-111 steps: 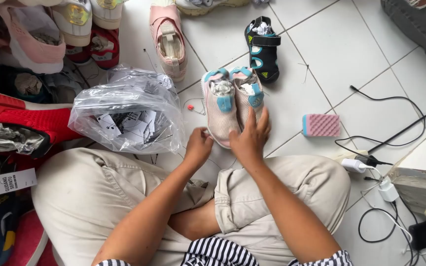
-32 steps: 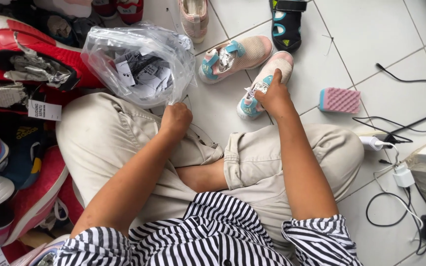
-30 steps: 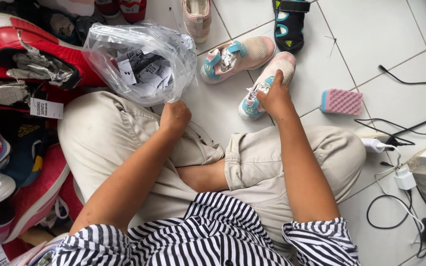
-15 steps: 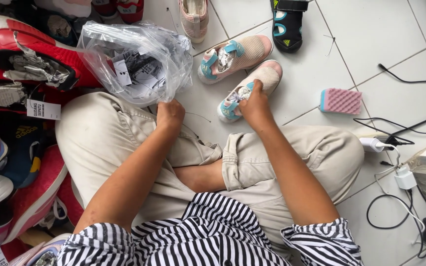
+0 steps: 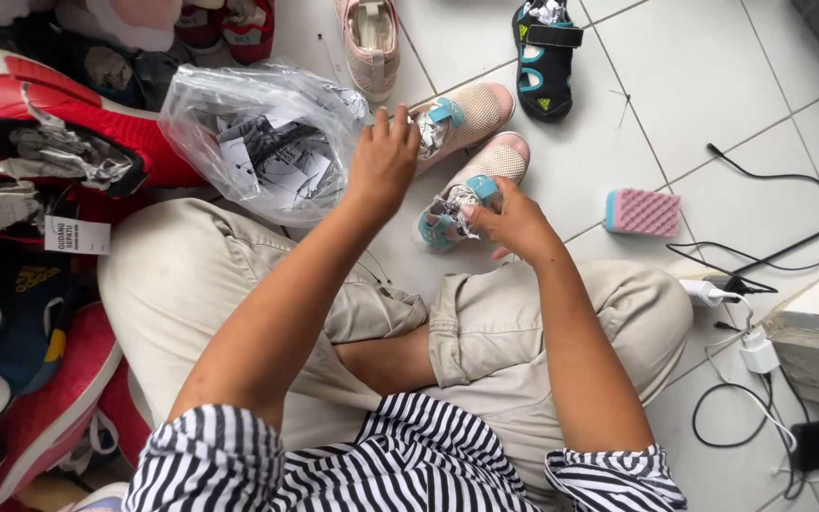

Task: Sorting through a large pile of various shoes on the floor to find matching pairs and attaching identification tags to them.

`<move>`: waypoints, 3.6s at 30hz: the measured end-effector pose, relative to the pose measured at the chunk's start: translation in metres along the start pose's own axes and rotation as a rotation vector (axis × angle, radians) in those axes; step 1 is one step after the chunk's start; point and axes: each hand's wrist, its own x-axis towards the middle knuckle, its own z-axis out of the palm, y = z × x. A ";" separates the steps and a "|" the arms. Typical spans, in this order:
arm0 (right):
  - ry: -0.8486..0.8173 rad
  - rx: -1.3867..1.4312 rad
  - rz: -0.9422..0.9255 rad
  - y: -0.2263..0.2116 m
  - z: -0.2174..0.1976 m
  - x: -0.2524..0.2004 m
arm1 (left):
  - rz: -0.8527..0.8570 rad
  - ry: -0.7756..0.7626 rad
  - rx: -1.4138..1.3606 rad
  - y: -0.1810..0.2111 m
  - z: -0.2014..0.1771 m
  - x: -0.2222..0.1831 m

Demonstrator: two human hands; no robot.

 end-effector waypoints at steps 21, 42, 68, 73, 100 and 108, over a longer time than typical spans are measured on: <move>0.278 -0.383 -0.489 0.056 0.059 0.043 | -0.138 0.093 -0.234 0.037 0.005 -0.098; 0.282 -0.261 -1.102 -0.094 0.201 0.077 | -0.318 -0.060 -0.256 -0.127 0.050 -0.085; 0.065 -0.978 -0.314 -0.178 0.197 0.163 | -0.355 -0.801 -0.301 -0.141 -0.009 -0.063; -0.058 -0.942 -0.244 -0.183 0.188 0.146 | -0.387 -0.840 -0.317 -0.140 -0.007 -0.064; 0.050 -0.933 -0.327 -0.163 0.194 0.161 | -0.413 -0.745 -0.314 -0.139 0.032 -0.066; 0.058 -0.880 -0.339 -0.151 0.191 0.164 | -0.432 -0.769 -0.350 -0.143 0.012 -0.065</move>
